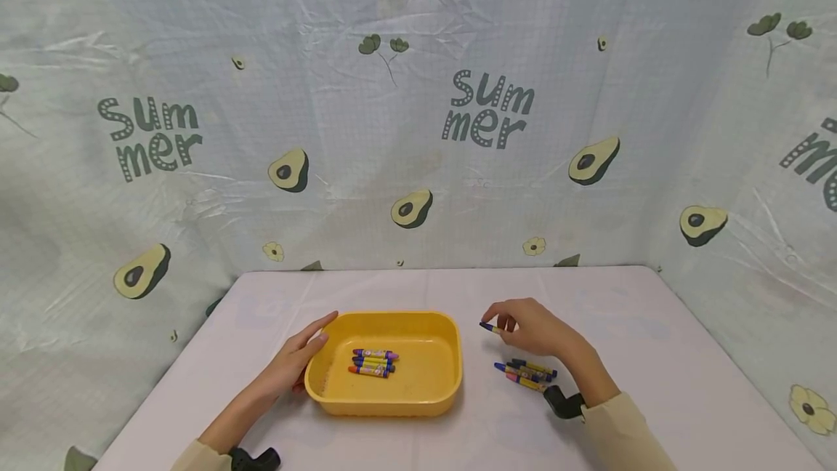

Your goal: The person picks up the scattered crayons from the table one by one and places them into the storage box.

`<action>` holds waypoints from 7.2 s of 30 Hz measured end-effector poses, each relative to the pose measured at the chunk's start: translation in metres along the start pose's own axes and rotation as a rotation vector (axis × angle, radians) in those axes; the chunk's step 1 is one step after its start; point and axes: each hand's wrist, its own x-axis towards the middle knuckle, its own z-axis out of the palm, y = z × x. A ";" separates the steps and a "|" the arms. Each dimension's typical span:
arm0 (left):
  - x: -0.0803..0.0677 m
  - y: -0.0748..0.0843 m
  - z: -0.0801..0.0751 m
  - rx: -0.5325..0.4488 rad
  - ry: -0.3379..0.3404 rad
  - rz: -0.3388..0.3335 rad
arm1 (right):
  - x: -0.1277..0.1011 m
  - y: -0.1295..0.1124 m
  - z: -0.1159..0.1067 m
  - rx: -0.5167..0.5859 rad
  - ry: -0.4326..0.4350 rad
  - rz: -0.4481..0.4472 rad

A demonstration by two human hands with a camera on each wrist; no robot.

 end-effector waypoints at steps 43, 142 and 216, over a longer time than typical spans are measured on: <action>0.003 0.003 0.001 -0.009 0.011 0.009 | 0.116 -0.123 0.004 -0.037 -0.244 -0.208; 0.009 -0.010 -0.009 -0.005 -0.002 0.015 | -0.022 0.015 0.000 0.087 -0.078 0.078; 0.013 -0.014 -0.013 -0.014 -0.025 0.059 | -0.028 0.024 0.012 0.043 -0.108 0.324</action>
